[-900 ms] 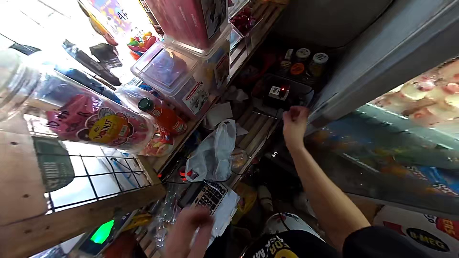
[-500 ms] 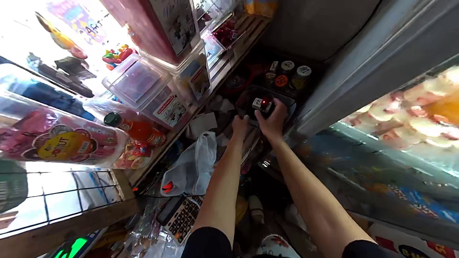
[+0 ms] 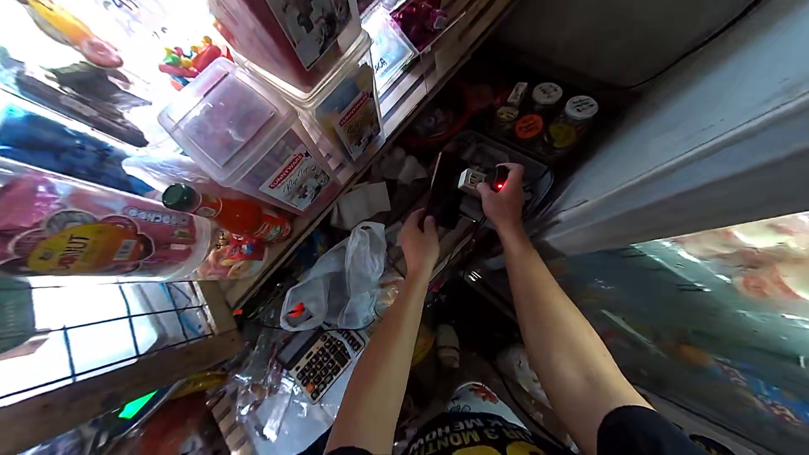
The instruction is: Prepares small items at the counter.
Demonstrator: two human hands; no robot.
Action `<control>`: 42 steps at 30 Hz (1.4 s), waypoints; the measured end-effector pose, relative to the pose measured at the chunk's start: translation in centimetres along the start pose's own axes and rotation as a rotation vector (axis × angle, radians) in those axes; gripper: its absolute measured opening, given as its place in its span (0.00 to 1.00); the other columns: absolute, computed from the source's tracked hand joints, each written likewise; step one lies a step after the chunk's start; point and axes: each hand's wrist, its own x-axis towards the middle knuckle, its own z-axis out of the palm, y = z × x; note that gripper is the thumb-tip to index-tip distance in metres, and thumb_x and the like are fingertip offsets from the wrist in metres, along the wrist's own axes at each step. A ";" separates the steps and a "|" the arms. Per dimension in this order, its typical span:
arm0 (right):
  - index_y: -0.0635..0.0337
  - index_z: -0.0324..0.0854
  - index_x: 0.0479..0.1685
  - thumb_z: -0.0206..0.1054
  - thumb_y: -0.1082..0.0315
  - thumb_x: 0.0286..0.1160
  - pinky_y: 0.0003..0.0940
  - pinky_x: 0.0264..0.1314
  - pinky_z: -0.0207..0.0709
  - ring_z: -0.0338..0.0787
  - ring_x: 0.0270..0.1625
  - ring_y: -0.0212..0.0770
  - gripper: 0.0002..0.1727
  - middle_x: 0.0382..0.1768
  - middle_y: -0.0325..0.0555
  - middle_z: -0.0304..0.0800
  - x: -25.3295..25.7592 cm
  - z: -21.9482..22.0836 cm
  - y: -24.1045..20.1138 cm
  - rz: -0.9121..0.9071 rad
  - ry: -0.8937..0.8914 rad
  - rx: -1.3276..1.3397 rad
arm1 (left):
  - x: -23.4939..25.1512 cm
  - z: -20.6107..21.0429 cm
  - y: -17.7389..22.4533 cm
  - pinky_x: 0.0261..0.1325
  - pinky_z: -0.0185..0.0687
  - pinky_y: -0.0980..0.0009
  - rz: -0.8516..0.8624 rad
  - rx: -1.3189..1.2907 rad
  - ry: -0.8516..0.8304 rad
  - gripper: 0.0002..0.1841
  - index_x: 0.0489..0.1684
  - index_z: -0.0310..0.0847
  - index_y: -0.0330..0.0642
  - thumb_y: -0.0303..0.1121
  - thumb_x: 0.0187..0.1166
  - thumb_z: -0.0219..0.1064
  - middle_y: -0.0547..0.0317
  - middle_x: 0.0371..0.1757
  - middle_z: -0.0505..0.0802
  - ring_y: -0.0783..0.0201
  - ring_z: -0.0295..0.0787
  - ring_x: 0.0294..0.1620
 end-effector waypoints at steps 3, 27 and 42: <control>0.70 0.66 0.77 0.72 0.68 0.71 0.62 0.74 0.72 0.79 0.72 0.67 0.34 0.69 0.73 0.77 -0.3 0.1 0.6 -0.083 -0.034 -0.086 | -3.8 -0.1 -3.5 0.63 0.89 0.55 -0.103 -0.108 0.135 0.17 0.68 0.81 0.29 0.30 0.88 0.61 0.39 0.54 0.94 0.54 0.95 0.53; 0.58 0.61 0.85 0.77 0.59 0.70 0.67 0.62 0.79 0.81 0.69 0.66 0.43 0.76 0.65 0.72 -2.3 0.3 1.9 -0.095 -0.043 -0.123 | 10.0 4.0 8.0 0.67 0.80 0.45 0.511 0.660 -0.202 0.11 0.55 0.91 0.40 0.27 0.85 0.61 0.46 0.59 0.93 0.42 0.85 0.68; 0.64 0.64 0.83 0.78 0.60 0.68 0.60 0.67 0.78 0.82 0.69 0.62 0.42 0.73 0.65 0.75 -2.0 0.6 2.1 -0.091 -0.017 -0.074 | 16.1 12.0 10.7 0.54 0.82 0.38 0.344 1.130 -0.434 0.08 0.45 0.89 0.36 0.29 0.75 0.71 0.40 0.54 0.93 0.39 0.89 0.60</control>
